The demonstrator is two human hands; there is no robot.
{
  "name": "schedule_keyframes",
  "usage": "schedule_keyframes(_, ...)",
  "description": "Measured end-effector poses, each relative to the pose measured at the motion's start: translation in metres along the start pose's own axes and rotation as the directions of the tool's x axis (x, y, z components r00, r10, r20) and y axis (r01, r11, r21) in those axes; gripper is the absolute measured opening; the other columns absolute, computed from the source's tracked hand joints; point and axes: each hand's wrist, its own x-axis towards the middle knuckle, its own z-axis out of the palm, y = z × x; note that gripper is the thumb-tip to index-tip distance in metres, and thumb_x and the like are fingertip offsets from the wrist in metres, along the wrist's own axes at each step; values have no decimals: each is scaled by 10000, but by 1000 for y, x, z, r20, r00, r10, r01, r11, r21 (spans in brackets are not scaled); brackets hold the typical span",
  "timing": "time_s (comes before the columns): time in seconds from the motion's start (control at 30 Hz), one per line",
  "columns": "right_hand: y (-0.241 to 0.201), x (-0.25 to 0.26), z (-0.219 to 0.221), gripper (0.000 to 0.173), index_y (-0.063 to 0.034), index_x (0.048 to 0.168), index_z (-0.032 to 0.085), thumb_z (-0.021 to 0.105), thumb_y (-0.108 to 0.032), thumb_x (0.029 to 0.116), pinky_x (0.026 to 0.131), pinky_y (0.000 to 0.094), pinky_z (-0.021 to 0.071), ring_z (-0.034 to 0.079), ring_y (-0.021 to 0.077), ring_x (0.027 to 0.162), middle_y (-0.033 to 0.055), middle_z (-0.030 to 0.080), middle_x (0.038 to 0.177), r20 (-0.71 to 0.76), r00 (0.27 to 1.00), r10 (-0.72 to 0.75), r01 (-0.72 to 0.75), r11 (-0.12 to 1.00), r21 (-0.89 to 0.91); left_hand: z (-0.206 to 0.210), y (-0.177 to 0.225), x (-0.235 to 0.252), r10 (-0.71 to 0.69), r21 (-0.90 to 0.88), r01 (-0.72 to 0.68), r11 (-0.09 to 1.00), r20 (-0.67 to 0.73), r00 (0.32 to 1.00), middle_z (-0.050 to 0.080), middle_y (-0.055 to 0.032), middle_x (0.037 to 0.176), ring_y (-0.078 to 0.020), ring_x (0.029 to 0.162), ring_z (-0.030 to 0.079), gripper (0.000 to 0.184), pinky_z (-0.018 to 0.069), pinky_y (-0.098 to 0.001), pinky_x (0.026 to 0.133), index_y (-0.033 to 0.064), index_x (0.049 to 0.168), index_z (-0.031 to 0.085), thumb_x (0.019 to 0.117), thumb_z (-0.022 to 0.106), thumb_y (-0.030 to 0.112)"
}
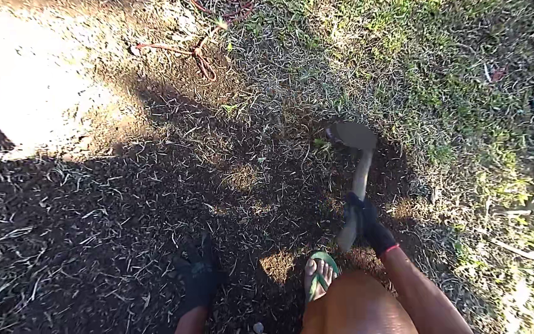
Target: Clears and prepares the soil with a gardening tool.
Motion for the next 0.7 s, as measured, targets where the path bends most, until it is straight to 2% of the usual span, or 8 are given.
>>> schedule_keyframes(0.1, -12, 38, 15, 270, -47, 1077, 530, 434, -298, 1104, 546, 305, 550, 563, 120, 550, 16, 557, 683, -124, 985, -121, 154, 942, 300, -2, 2, 2, -18, 41, 17, 999, 9, 1000, 70, -327, 1663, -638, 1469, 133, 1363, 266, -803, 1083, 309, 1650, 124, 586, 977, 302)
schedule_keyframes(0.17, -9, 54, 43, 314, -64, 1070, 538, 432, -358, 1099, 599, 345, 564, 581, 139, 604, 27, 570, 727, -156, 981, -113, 168, 898, 407, -9, 12, 0, -14, 65, 14, 998, 10, 1000, 136, -334, 1650, -646, 1458, 160, 1292, 246, -803, 1092, 290, 1646, 173, 617, 953, 313)
schedule_keyframes(0.23, 19, 37, 64, 358, -18, 1170, 559, 462, -354, 1094, 664, 347, 572, 604, 153, 683, 59, 604, 811, -8, 999, -35, 36, 961, 276, -21, 20, -13, -13, 57, 12, 998, 17, 1000, 181, -314, 1653, -627, 1476, 146, 1193, 180, -802, 1121, 265, 1642, 214, 679, 915, 318)
schedule_keyframes(0.37, 51, -27, 45, 386, -41, 1324, 529, 546, -321, 1060, 604, 310, 570, 612, 115, 647, 29, 627, 823, 228, 965, 129, -92, 982, -165, -33, 26, -18, -38, 50, 36, 998, 53, 998, 156, -255, 1683, -578, 1514, 105, 1142, 158, -782, 1150, 297, 1647, 187, 731, 867, 346)
schedule_keyframes(0.43, 52, -34, 25, 410, -58, 1324, 538, 589, -346, 1036, 575, 314, 578, 621, 125, 607, 27, 631, 776, 217, 969, 121, -84, 982, -170, -28, 24, -16, -35, 30, 33, 999, 66, 997, 129, -270, 1682, -604, 1501, 88, 1142, 162, -810, 1119, 307, 1644, 195, 725, 872, 329)
schedule_keyframes(0.53, 35, -18, 25, 273, -43, 1176, 548, 511, -293, 1072, 507, 283, 562, 598, 104, 526, 0, 607, 678, 106, 994, -17, 15, 1000, 15, -23, 19, -12, -40, 43, 37, 998, 67, 997, 123, -260, 1686, -628, 1485, 90, 1183, 171, -833, 1089, 344, 1638, 195, 682, 891, 330)
schedule_keyframes(0.63, 5, 2, 49, 325, -63, 1222, 532, 443, -351, 1101, 625, 285, 566, 593, 84, 653, -10, 587, 808, -88, 993, -84, 96, 984, 149, -14, 13, -9, -41, 46, 39, 998, 31, 999, 108, -248, 1693, -623, 1490, 82, 1201, 179, -833, 1091, 360, 1633, 204, 657, 904, 329)
schedule_keyframes(0.7, 14, 11, 65, 394, -64, 1209, 542, 421, -421, 1096, 674, 316, 571, 604, 100, 716, 9, 600, 859, -91, 992, -93, 107, 981, 161, -12, 12, -9, -19, 43, 19, 999, 9, 1000, 98, -252, 1694, -627, 1485, 107, 1203, 201, -831, 1083, 348, 1634, 216, 654, 914, 337)
